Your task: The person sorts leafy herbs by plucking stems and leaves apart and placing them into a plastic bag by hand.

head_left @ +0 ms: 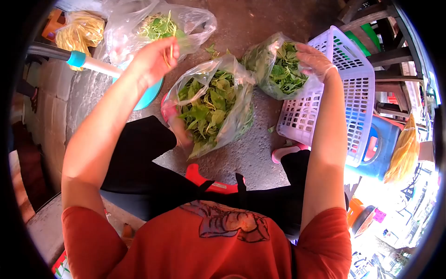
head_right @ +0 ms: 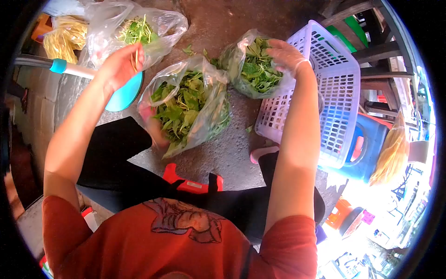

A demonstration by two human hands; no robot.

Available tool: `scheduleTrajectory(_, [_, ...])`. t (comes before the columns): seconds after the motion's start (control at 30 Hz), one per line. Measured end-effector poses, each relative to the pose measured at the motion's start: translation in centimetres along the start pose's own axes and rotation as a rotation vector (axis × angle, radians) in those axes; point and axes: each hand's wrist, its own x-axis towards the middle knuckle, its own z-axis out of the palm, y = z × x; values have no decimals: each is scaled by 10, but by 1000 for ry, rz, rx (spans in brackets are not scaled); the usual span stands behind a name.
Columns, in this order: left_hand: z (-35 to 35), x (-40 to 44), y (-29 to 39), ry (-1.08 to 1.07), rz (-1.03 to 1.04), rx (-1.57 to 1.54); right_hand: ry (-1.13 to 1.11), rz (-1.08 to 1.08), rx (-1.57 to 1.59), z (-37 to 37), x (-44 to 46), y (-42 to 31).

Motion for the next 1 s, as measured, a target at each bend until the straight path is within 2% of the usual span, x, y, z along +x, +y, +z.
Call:
scheduleTrajectory(0.03, [-10,13,8,6,53,40,48,4,-24,1,-3,-1])
scheduleTrajectory(0.1, [-27,45,28,182,286,218,144,6,-66,0,-6,-3])
scheduleTrajectory(0.13, [-38,61,40,239,402,439,196,-87,-78,-1,-4,6])
scheduleTrajectory(0.17, [-47,75,49,298,513,660,220,-91,-51,2,-9,2])
scheduleTrajectory(0.23, [-52,100,60,589,679,997,261,-95,0,11,-28,-9])
scheduleTrajectory(0.33, [-89,152,57,722,933,1310,433,-122,17,25,-38,-8])
scheduleTrajectory(0.4, [-40,101,60,569,944,1414,575,-160,25,37,-38,-1])
scheduleTrajectory(0.43, [-9,73,52,490,949,1462,539,-202,45,46,-43,-7])
scheduleTrajectory(0.5, [22,48,11,47,943,1121,467,-278,82,79,-62,-28])
scheduleTrajectory(0.57, [32,13,-35,-300,721,1311,149,-295,281,120,-73,-43])
scheduleTrajectory(0.6, [30,6,-58,-476,708,1461,-8,-253,261,140,-73,-46])
scheduleTrajectory(0.63, [33,2,-83,-565,426,1653,-165,-212,240,160,-71,-43])
scheduleTrajectory(0.7, [21,9,-132,-614,181,1773,-480,-621,-1162,196,-46,-43])
scheduleTrajectory(0.73, [20,6,-147,-477,186,1811,-436,-596,-1066,215,-28,-4])
scheduleTrajectory(0.77, [12,12,-161,-423,365,1859,-390,-569,-970,231,-12,36])
scheduleTrajectory(0.83, [-5,24,-190,-318,732,1922,-218,-315,-833,239,-17,67])
scheduleTrajectory(0.87, [-5,21,-191,-269,797,1961,-137,-183,-760,238,-24,75])
scheduleTrajectory(0.97, [-3,14,-176,-380,694,2027,-141,-29,-807,211,-24,85])
scheduleTrajectory(1.0, [7,8,-160,-337,610,2096,-84,-62,-763,203,-20,90])
